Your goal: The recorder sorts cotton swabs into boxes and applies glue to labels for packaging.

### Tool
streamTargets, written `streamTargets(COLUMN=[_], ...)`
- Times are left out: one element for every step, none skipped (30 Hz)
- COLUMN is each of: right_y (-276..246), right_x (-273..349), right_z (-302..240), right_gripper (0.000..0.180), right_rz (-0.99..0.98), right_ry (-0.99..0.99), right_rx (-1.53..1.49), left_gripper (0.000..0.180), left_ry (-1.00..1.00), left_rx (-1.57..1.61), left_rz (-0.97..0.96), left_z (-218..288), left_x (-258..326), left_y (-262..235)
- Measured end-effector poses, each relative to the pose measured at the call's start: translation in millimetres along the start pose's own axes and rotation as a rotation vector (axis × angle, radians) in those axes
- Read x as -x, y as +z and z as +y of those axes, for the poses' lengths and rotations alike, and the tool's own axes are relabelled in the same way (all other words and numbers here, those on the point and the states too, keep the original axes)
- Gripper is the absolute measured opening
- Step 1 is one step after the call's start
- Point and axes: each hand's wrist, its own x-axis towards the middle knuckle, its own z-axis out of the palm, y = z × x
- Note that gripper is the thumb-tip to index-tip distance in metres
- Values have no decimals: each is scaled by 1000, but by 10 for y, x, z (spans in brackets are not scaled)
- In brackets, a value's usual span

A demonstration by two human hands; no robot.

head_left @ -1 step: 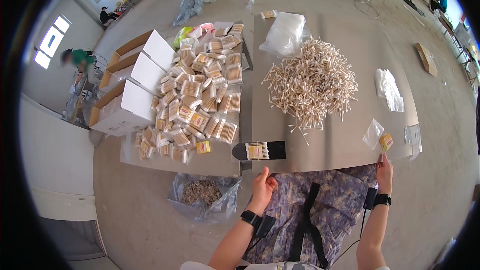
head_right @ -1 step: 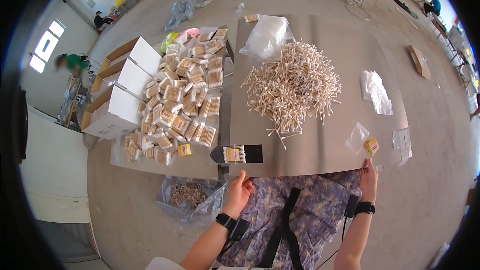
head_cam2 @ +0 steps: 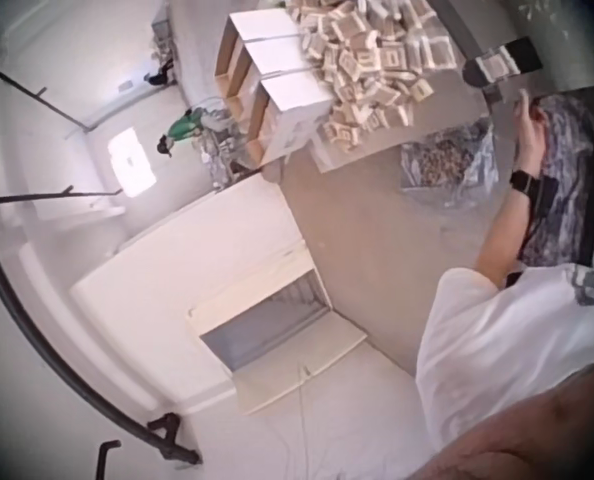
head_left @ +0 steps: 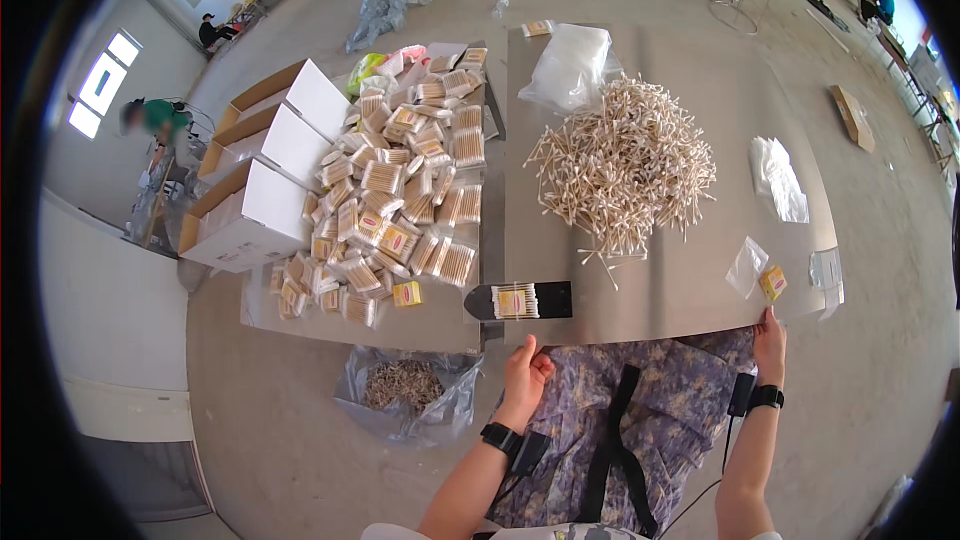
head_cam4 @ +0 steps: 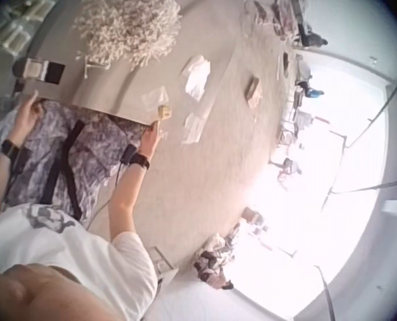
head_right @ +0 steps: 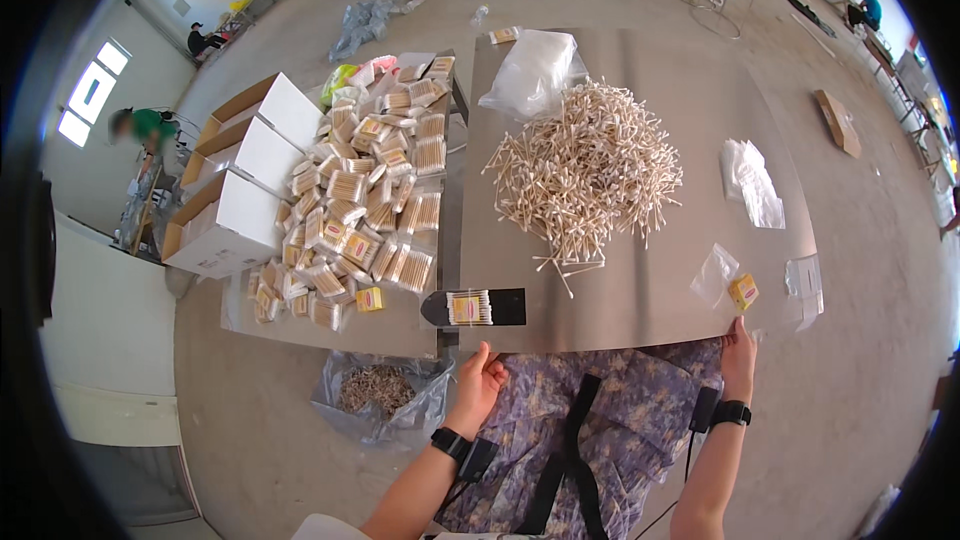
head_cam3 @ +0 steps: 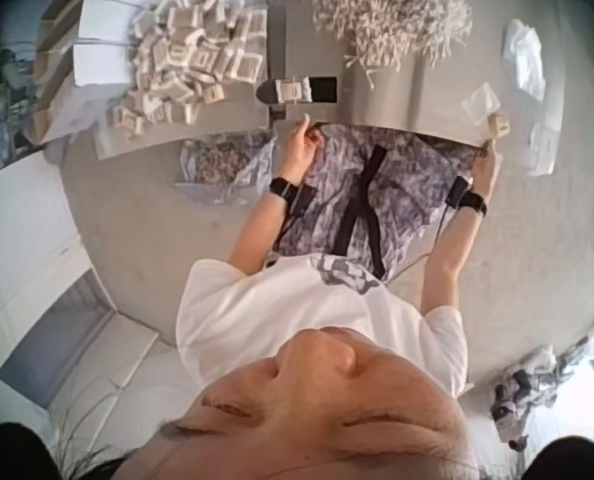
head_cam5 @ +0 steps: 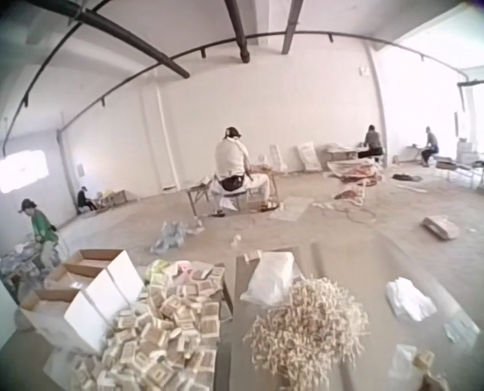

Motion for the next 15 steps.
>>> streamTargets(right_y=[-55,-105,-207,-309,-421,-364,-308,-255,-254,-255,-251,-279,-306,-326,-281], right_x=[-54,-113,-193,-260,-313,-308,-312,-317,-332,-350,-364,-387,-412,-431,-431], right_z=[11,27,67,94,116,160,191,212,210,199,198,191,178,183,212], right_gripper=[29,27,27,27,27,27,27,28,28,28,28,28,28,29,29], right_rz=[5,9,16,60,105,102,147,193,195,219,243,245,240,234,231], right_ry=[-17,-32,-35,-42,-50,-41,-45,-49,-46,-33,-21,-21,-39,-58,-54], right_rx=[22,44,45,43,42,42,25,8,8,15,21,22,13,4,6], left_gripper=[25,24,24,24,26,27,27,27,28,28,29,30,30,31,32], left_ry=[-5,20,42,35,44,63,65,64,59,58,55,50,48,32,21], left_rx=[0,-41,-84,-83,-118,-154,-155,-183,-211,-213,-234,-255,-254,-259,-265], left_rz=[-3,18,38,34,25,30,39,71,97,100,89,75,74,58,48], left_z=[-6,-16,-37,-66,-96,-76,-66,-67,-68,-68,-68,-74,-83,-91,-84], left_x=[4,12,14,3,-17,-8,-5,-4,-7,-10,-14,-23,-35,-48,-52], left_y=[-5,-11,-17,-28,-37,-77,-105,-125,-113,-101,-90,-80,-82,-85,-94])
